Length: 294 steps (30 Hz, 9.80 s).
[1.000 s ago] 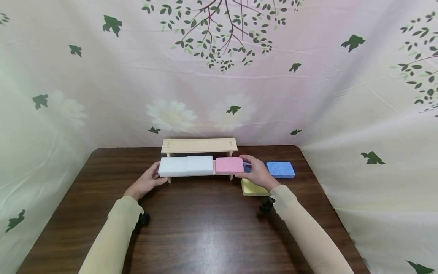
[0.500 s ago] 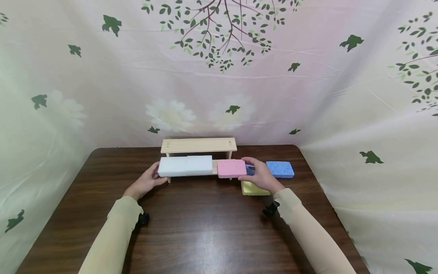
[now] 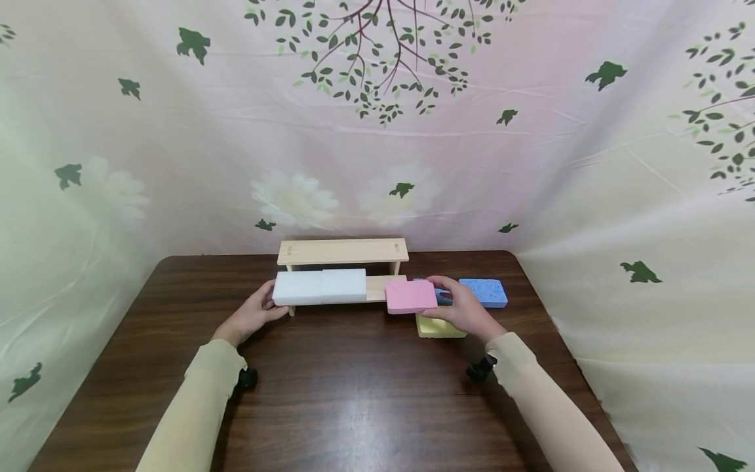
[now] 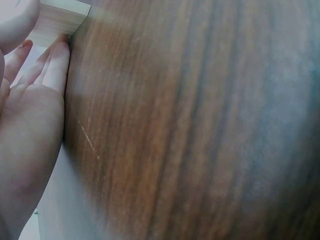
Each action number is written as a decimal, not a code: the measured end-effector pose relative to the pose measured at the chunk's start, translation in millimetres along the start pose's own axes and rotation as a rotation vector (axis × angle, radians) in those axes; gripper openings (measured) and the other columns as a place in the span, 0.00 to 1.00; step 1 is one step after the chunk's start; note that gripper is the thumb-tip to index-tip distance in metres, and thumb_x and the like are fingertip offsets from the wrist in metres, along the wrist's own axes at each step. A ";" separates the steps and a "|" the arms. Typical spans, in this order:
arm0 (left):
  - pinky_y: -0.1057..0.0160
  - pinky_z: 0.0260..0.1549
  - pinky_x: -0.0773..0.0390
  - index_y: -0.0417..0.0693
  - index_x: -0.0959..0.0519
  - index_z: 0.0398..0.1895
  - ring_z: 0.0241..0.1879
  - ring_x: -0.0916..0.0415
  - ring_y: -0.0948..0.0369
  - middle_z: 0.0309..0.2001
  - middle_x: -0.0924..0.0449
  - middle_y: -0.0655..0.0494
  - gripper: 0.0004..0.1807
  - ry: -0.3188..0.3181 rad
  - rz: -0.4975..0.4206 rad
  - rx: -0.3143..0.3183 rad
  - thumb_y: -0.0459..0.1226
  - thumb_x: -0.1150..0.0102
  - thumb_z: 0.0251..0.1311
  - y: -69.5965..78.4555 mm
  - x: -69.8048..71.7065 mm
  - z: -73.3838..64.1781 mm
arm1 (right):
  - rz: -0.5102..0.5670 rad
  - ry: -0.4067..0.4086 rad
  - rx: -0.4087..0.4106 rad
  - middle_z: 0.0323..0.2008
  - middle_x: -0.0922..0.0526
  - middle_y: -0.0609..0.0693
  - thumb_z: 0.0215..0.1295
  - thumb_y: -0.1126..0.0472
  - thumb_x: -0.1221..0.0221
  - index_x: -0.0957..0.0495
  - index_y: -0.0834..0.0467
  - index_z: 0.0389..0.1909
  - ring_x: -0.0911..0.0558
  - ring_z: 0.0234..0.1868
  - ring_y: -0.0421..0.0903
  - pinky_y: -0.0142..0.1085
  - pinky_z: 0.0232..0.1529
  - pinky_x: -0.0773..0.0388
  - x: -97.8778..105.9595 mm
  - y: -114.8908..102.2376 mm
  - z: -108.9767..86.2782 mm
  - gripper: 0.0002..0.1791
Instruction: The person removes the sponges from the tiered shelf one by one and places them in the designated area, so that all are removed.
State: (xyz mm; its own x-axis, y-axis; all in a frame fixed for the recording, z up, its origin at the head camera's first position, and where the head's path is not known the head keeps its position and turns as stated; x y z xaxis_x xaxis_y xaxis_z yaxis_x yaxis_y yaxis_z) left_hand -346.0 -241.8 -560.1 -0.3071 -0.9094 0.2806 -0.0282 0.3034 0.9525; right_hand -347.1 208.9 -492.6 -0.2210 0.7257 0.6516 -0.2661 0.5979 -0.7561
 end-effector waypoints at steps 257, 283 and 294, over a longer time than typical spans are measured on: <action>0.37 0.79 0.52 0.45 0.55 0.86 0.80 0.49 0.40 0.82 0.49 0.37 0.49 -0.019 0.004 -0.003 0.36 0.33 0.71 0.0 -2.0 -0.8 | -0.098 -0.072 0.159 0.76 0.29 0.53 0.64 0.51 0.25 0.34 0.59 0.78 0.30 0.75 0.56 0.54 0.72 0.29 -61.5 -83.2 42.4 0.45; 0.38 0.77 0.47 0.46 0.53 0.85 0.78 0.43 0.40 0.82 0.48 0.37 0.49 -0.018 0.000 -0.005 0.35 0.33 0.70 -2.7 -1.9 2.8 | -0.202 -0.116 0.098 0.77 0.33 0.58 0.64 0.45 0.27 0.40 0.61 0.80 0.31 0.76 0.55 0.50 0.74 0.32 -95.4 -87.1 70.9 0.51; 0.38 0.78 0.50 0.45 0.54 0.86 0.79 0.45 0.39 0.82 0.50 0.37 0.49 -0.020 0.008 -0.003 0.35 0.34 0.71 -0.2 -2.8 0.6 | -0.227 -0.161 0.071 0.79 0.36 0.62 0.65 0.43 0.28 0.44 0.63 0.81 0.35 0.78 0.59 0.53 0.76 0.35 -106.7 -85.1 76.5 0.54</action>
State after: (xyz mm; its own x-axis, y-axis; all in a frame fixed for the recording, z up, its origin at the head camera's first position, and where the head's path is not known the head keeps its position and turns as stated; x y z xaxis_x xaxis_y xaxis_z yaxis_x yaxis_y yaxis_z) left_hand -345.8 -239.1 -561.2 -0.3261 -0.9011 0.2859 -0.0226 0.3098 0.9505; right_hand -372.7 54.5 -493.1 -0.2927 0.5091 0.8094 -0.3894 0.7097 -0.5871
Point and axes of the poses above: each hand's wrist, its own z-axis towards the middle knuckle, its own x-axis out of the back of the hand, y = z × x, the point moved 9 cm from there along z, towards the middle knuckle
